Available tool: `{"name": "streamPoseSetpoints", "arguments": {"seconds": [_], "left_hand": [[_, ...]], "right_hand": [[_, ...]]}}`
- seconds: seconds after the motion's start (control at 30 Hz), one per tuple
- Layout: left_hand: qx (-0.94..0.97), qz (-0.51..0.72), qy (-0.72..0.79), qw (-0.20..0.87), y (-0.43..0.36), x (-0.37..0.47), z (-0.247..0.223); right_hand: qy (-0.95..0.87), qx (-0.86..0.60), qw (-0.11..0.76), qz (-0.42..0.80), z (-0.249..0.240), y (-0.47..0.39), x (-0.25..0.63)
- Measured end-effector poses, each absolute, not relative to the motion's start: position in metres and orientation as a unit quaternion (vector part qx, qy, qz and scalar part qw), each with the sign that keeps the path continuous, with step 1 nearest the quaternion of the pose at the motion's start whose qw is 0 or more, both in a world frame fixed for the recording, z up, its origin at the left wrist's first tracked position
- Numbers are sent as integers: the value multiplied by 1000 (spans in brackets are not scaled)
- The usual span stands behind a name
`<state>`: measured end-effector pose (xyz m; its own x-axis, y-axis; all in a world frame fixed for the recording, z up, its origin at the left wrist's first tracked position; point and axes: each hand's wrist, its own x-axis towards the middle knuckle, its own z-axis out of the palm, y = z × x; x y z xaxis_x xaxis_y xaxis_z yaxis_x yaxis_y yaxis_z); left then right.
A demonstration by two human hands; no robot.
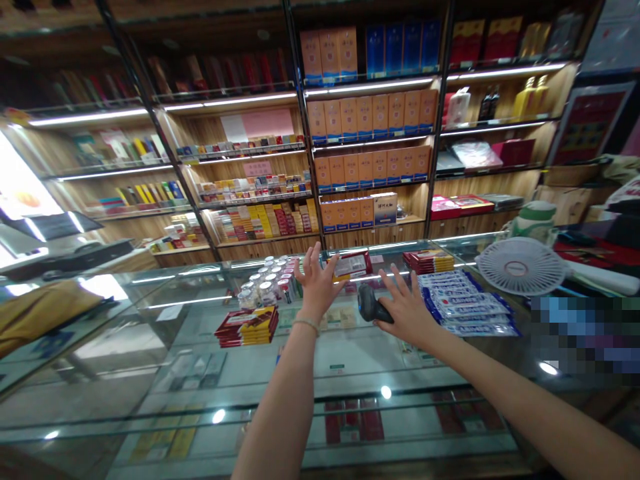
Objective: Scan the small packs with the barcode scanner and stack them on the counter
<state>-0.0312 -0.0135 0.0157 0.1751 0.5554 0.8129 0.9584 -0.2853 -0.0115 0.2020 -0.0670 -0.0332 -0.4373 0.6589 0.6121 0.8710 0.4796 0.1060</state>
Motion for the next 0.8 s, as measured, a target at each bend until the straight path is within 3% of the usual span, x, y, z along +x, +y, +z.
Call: {"name": "streamPoseSetpoints", "arguments": {"seconds": [0.3, 0.53, 0.8], "left_hand": [[-716, -366, -520, 288, -13, -31, 17], [-721, -368, -510, 290, -18, -22, 24], [-739, -355, -484, 306, -19, -20, 26]], "right_hand": [[-836, -471, 231, -163, -26, -64, 211], [-772, -501, 304, -249, 7, -24, 224], [-775, -481, 322, -253, -1, 10, 229]]}}
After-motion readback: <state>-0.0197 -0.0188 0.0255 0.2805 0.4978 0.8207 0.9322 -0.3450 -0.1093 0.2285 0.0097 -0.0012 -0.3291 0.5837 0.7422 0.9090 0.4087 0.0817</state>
